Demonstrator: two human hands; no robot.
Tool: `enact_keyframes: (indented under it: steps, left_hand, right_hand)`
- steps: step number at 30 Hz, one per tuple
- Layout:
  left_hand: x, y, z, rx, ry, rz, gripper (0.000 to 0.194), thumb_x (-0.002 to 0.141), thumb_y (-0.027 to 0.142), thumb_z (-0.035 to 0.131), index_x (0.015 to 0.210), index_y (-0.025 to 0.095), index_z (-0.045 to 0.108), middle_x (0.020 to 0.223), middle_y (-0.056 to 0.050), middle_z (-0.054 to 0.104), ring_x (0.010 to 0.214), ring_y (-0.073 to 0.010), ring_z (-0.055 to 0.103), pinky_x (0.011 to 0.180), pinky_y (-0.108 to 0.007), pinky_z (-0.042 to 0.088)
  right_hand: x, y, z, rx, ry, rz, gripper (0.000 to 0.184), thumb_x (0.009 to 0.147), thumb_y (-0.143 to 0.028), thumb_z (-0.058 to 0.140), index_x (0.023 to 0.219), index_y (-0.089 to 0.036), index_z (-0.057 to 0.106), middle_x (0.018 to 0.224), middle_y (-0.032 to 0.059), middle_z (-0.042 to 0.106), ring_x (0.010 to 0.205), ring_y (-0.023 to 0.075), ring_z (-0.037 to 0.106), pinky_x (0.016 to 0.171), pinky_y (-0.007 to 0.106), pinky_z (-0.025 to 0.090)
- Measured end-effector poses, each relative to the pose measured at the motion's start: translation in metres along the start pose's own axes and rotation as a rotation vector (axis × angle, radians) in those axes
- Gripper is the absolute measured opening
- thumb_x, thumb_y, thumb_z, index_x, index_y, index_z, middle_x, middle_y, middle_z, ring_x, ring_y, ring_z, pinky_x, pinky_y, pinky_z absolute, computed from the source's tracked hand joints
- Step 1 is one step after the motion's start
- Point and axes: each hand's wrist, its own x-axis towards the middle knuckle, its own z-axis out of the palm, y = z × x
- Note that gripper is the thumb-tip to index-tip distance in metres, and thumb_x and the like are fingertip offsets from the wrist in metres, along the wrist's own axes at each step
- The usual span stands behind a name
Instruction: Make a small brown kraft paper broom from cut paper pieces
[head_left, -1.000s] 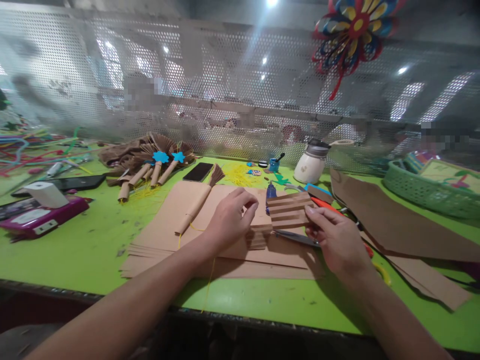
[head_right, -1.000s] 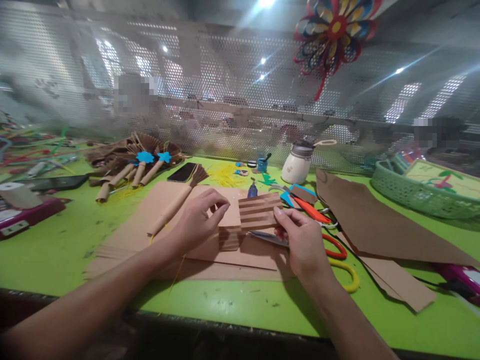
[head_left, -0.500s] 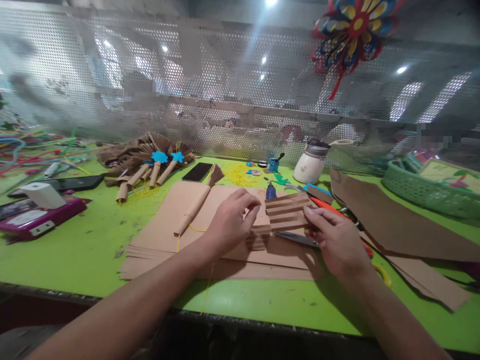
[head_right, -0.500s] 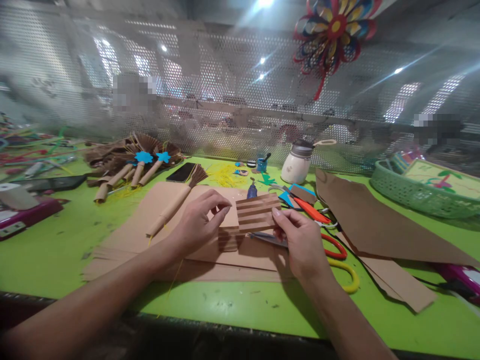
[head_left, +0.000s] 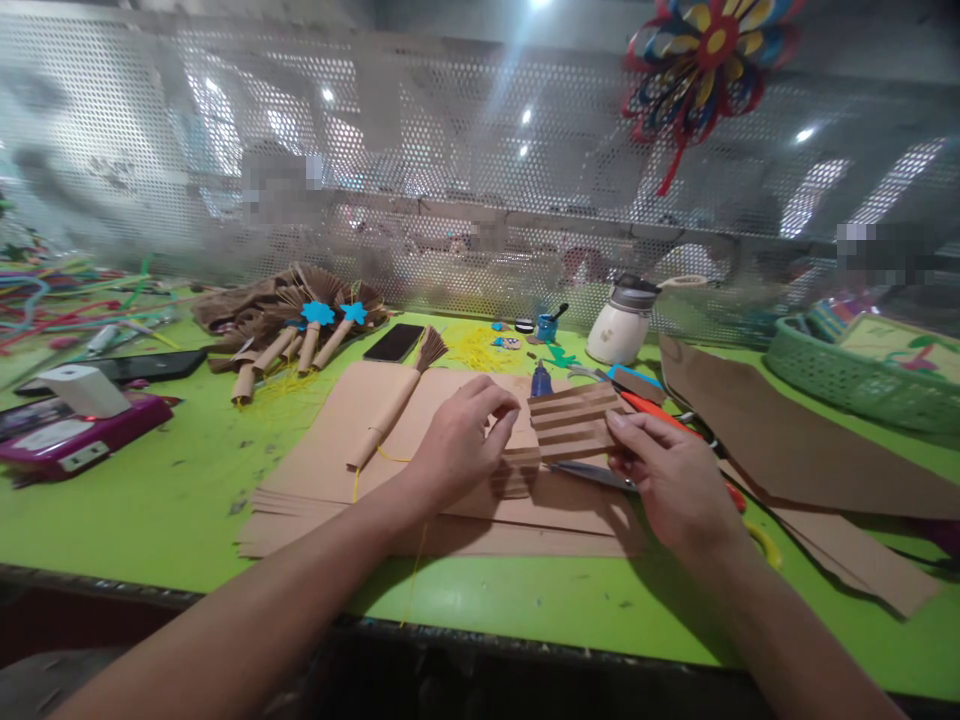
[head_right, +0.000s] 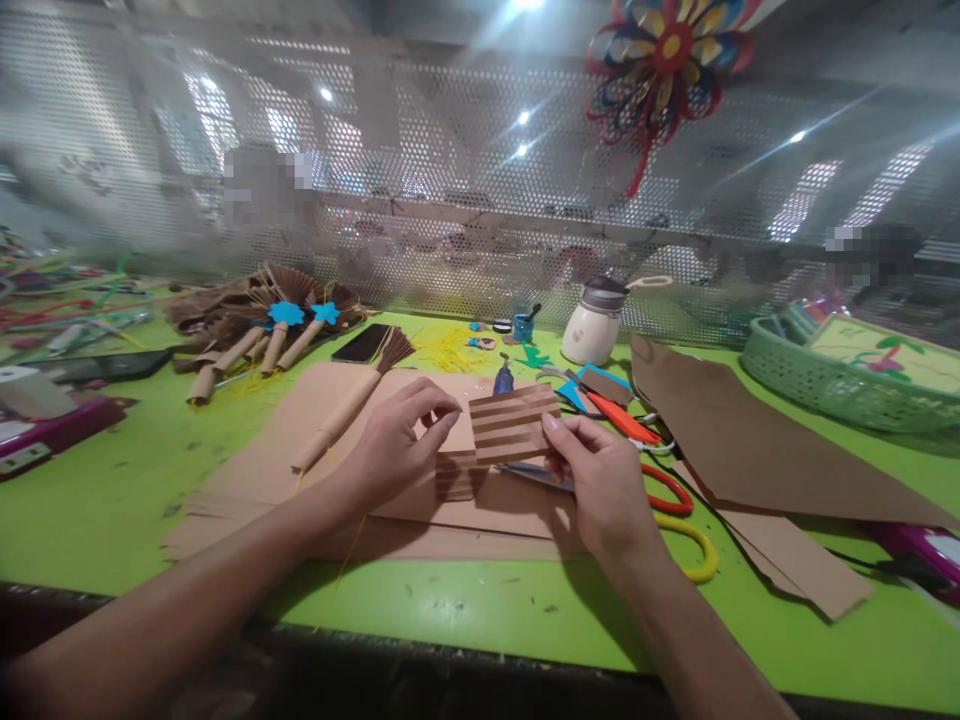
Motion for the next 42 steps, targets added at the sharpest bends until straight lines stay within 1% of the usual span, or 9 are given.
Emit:
enact_keyframes:
  steps: [13, 15, 18, 21, 23, 25, 30, 37, 42]
  left_hand:
    - [0.001, 0.003, -0.004, 0.044, -0.04, -0.03, 0.013, 0.084, 0.017, 0.046, 0.075, 0.016, 0.055, 0.078, -0.003, 0.054, 0.074, -0.0135, 0.05, 0.066, -0.026, 0.041]
    - [0.001, 0.005, -0.004, 0.069, -0.119, -0.03, 0.013, 0.083, 0.02, 0.049, 0.071, 0.016, 0.054, 0.074, -0.003, 0.054, 0.07, -0.0136, 0.05, 0.063, -0.025, 0.04]
    - [-0.001, 0.01, -0.004, 0.103, -0.326, -0.015, 0.011, 0.079, 0.025, 0.053, 0.073, 0.017, 0.056, 0.072, -0.002, 0.056, 0.067, -0.0138, 0.05, 0.06, -0.025, 0.039]
    - [-0.008, 0.017, -0.002, 0.096, -0.528, 0.058, 0.009, 0.079, 0.022, 0.051, 0.074, 0.018, 0.058, 0.074, -0.002, 0.059, 0.068, -0.0143, 0.053, 0.062, -0.025, 0.039]
    - [-0.012, 0.022, -0.002, 0.096, -0.598, 0.098, 0.012, 0.08, 0.019, 0.048, 0.072, 0.018, 0.057, 0.075, -0.002, 0.061, 0.071, -0.015, 0.056, 0.065, -0.025, 0.04]
    - [-0.015, 0.024, -0.002, 0.112, -0.605, 0.104, 0.013, 0.081, 0.019, 0.046, 0.072, 0.018, 0.055, 0.075, -0.003, 0.062, 0.07, -0.0156, 0.057, 0.065, -0.026, 0.04]
    - [-0.018, 0.024, -0.001, 0.175, -0.546, 0.118, 0.011, 0.082, 0.019, 0.044, 0.076, 0.019, 0.052, 0.073, -0.004, 0.062, 0.062, -0.0157, 0.055, 0.059, -0.026, 0.039]
    - [-0.019, 0.023, -0.004, 0.306, -0.54, 0.13, 0.015, 0.08, 0.02, 0.043, 0.086, 0.018, 0.056, 0.069, -0.006, 0.063, 0.06, -0.0184, 0.056, 0.056, -0.029, 0.037]
    - [-0.019, 0.023, -0.005, 0.379, -0.545, 0.138, 0.015, 0.077, 0.018, 0.045, 0.085, 0.016, 0.058, 0.069, -0.009, 0.063, 0.058, -0.02, 0.056, 0.053, -0.031, 0.036]
  right_hand:
    - [-0.001, -0.001, 0.001, 0.005, 0.01, -0.005, 0.022, 0.067, -0.034, 0.073, 0.061, -0.016, 0.061, 0.058, -0.0017, 0.05, 0.053, 0.0089, 0.041, 0.046, 0.022, 0.031]
    - [0.0, 0.0, 0.001, 0.009, 0.028, -0.001, 0.022, 0.067, -0.034, 0.073, 0.061, -0.015, 0.061, 0.058, -0.0018, 0.049, 0.053, 0.0086, 0.041, 0.045, 0.022, 0.031]
    - [0.001, 0.0, 0.0, 0.009, 0.055, -0.007, 0.022, 0.067, -0.033, 0.073, 0.06, -0.015, 0.061, 0.058, -0.0019, 0.049, 0.051, 0.008, 0.041, 0.045, 0.021, 0.031]
    - [0.001, -0.001, -0.001, 0.002, 0.078, -0.021, 0.022, 0.067, -0.032, 0.073, 0.061, -0.014, 0.061, 0.058, -0.0022, 0.049, 0.051, 0.0074, 0.041, 0.045, 0.021, 0.032]
    - [0.001, -0.002, 0.0, -0.001, 0.08, -0.023, 0.021, 0.067, -0.032, 0.073, 0.061, -0.014, 0.062, 0.059, -0.0022, 0.048, 0.051, 0.0072, 0.041, 0.045, 0.021, 0.032]
    - [0.001, -0.003, 0.001, 0.002, 0.07, -0.023, 0.021, 0.067, -0.032, 0.072, 0.061, -0.014, 0.062, 0.059, -0.002, 0.049, 0.051, 0.0073, 0.041, 0.045, 0.021, 0.032]
    - [0.0, -0.005, 0.003, 0.004, 0.07, -0.02, 0.021, 0.065, -0.032, 0.073, 0.06, -0.015, 0.062, 0.059, -0.0016, 0.051, 0.05, 0.0076, 0.041, 0.044, 0.021, 0.032]
    - [0.003, -0.001, 0.0, 0.002, 0.084, -0.022, 0.022, 0.063, -0.034, 0.075, 0.063, -0.015, 0.064, 0.057, -0.0019, 0.051, 0.049, 0.0079, 0.041, 0.044, 0.021, 0.032]
    - [0.004, 0.001, -0.001, -0.002, 0.067, -0.024, 0.022, 0.064, -0.034, 0.074, 0.063, -0.015, 0.063, 0.057, -0.0026, 0.051, 0.05, 0.0079, 0.042, 0.044, 0.021, 0.032]
